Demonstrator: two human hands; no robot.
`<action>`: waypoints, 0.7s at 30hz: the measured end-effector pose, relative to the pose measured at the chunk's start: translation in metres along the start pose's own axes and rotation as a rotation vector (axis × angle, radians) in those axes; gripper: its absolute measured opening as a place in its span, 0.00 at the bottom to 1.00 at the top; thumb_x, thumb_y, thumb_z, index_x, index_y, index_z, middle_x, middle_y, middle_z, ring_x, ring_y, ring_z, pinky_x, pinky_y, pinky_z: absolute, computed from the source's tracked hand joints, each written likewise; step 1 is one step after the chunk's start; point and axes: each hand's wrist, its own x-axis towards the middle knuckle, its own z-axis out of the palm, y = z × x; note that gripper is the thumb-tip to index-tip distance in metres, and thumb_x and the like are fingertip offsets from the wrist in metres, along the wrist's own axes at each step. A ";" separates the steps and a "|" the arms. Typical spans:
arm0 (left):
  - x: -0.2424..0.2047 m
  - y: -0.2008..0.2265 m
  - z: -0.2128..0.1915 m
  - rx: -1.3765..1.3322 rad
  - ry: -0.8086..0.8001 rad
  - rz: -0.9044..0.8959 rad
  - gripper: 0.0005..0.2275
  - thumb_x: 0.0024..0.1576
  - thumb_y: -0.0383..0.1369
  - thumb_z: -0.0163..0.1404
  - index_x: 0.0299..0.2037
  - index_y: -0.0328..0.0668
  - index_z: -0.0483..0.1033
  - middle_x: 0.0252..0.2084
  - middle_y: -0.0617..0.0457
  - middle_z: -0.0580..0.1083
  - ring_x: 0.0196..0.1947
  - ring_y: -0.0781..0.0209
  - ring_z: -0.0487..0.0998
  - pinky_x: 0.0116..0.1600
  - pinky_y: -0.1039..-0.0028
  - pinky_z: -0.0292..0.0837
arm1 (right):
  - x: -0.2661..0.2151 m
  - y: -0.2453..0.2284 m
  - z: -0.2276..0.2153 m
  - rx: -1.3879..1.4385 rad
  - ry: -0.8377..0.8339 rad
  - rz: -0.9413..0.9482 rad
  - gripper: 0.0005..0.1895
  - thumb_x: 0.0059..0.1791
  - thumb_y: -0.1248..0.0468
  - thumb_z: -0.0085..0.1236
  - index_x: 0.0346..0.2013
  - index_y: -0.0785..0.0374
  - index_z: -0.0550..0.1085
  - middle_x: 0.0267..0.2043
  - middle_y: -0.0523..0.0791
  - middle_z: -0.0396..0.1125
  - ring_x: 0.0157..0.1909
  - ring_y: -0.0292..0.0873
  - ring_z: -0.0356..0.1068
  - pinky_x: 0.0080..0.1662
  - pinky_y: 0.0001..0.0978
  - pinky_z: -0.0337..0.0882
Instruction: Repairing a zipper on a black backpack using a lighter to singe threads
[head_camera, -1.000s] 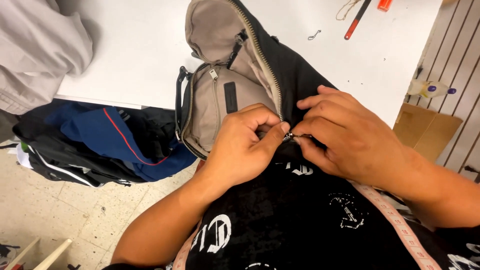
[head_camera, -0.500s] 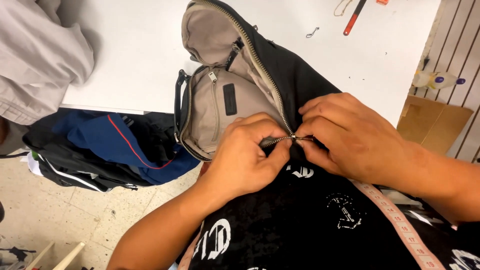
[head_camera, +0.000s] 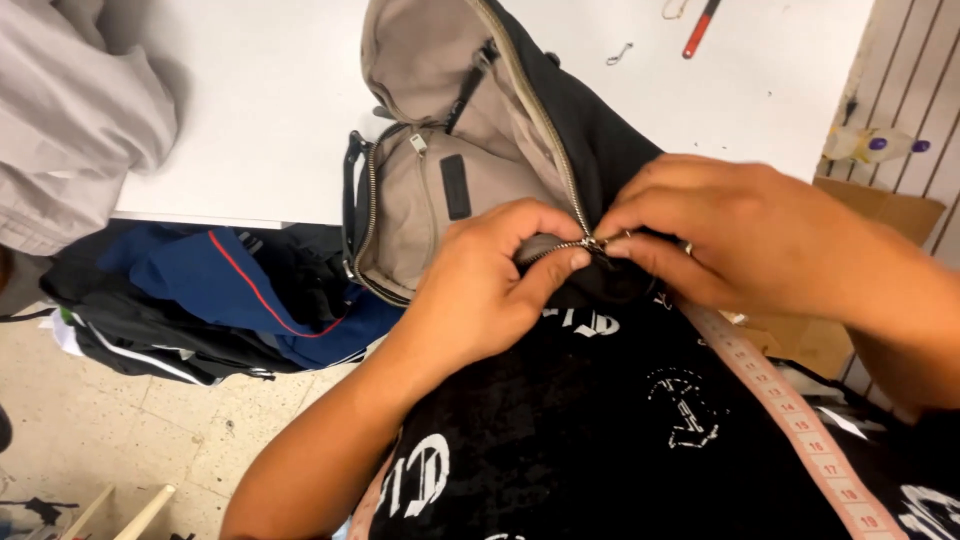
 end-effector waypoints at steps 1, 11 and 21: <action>0.000 0.002 -0.001 -0.041 0.004 -0.070 0.05 0.60 0.35 0.55 0.42 0.46 0.78 0.35 0.57 0.78 0.33 0.64 0.76 0.42 0.75 0.70 | 0.003 0.002 -0.004 -0.001 -0.033 -0.010 0.10 0.53 0.60 0.55 0.47 0.58 0.77 0.41 0.43 0.73 0.40 0.43 0.73 0.42 0.35 0.74; 0.002 -0.002 -0.010 -0.337 -0.076 -0.115 0.14 0.58 0.23 0.56 0.50 0.48 0.66 0.43 0.53 0.81 0.48 0.67 0.83 0.57 0.77 0.73 | 0.027 0.004 -0.016 0.017 -0.073 -0.082 0.09 0.52 0.60 0.58 0.47 0.52 0.79 0.37 0.35 0.74 0.30 0.40 0.72 0.33 0.32 0.70; 0.008 0.005 -0.010 -0.292 -0.111 -0.123 0.13 0.58 0.25 0.56 0.45 0.46 0.62 0.39 0.55 0.81 0.38 0.69 0.81 0.45 0.80 0.73 | 0.023 0.002 -0.004 -0.143 0.061 -0.128 0.10 0.53 0.63 0.62 0.48 0.47 0.78 0.40 0.34 0.69 0.26 0.38 0.67 0.21 0.33 0.63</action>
